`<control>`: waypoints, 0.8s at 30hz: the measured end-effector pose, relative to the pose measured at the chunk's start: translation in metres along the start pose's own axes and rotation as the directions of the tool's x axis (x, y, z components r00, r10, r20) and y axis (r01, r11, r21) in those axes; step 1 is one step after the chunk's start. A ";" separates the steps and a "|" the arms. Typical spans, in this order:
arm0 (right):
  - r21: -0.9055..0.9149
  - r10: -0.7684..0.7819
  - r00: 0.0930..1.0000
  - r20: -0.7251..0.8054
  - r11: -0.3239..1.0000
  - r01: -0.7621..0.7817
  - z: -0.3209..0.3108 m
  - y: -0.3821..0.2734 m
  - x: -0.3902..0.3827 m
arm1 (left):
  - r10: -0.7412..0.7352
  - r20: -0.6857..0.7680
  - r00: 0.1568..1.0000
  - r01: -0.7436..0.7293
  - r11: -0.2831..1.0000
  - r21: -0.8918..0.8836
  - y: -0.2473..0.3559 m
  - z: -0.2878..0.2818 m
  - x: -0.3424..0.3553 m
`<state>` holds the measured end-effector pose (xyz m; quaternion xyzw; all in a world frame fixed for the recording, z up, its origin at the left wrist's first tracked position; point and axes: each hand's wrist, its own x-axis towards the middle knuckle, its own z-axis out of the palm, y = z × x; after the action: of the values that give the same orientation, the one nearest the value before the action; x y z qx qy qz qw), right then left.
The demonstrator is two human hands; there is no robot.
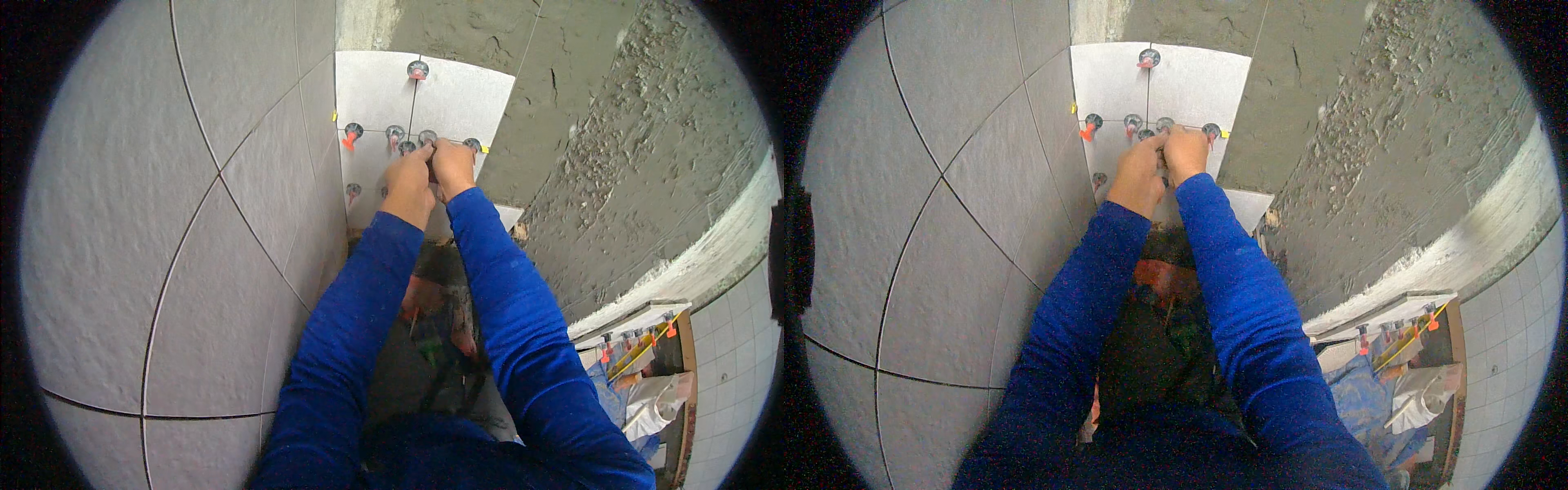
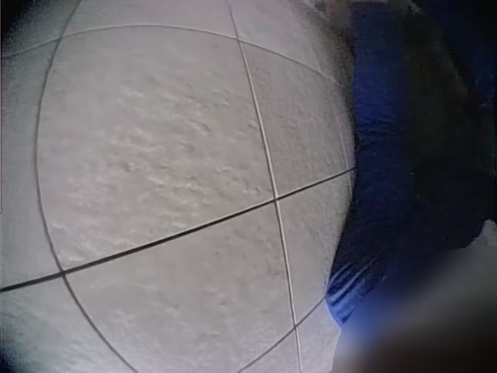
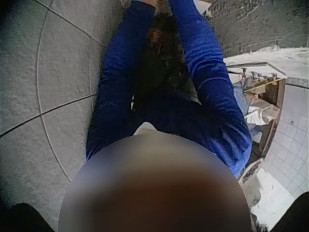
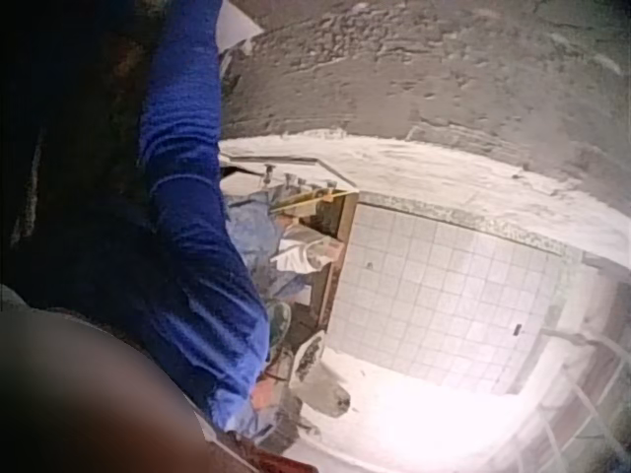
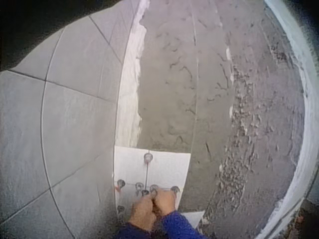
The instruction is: The person installs a white ceramic tile onto a wall covered with adhesive. They press the tile into place, insert and tighten red tile leveling clips, and use a green rubber mallet to tap the tile for alignment. The person then applies additional adhesive to the wall with a trowel.
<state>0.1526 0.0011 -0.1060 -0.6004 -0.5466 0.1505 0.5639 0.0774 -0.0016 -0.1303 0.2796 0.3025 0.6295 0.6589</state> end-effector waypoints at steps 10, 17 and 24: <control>0.132 -0.015 0.999 0.049 0.991 0.008 0.000 0.019 -0.007 | -0.157 -0.066 0.985 0.152 0.986 -0.064 0.005 0.003 0.000; 0.002 0.011 0.993 -0.115 1.000 -0.011 -0.016 -0.001 -0.033 | 0.245 0.063 0.967 -0.250 0.880 0.404 -0.012 -0.013 -0.029; 0.061 -0.132 0.991 -0.015 0.989 0.133 -0.081 -0.009 -0.109 | 0.182 0.226 0.957 -0.281 0.770 0.572 -0.008 -0.039 -0.102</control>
<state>0.1741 -0.1326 -0.1200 -0.5458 -0.5775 0.1262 0.5938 0.0513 -0.1047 -0.1573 0.5571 0.3958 0.5540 0.4755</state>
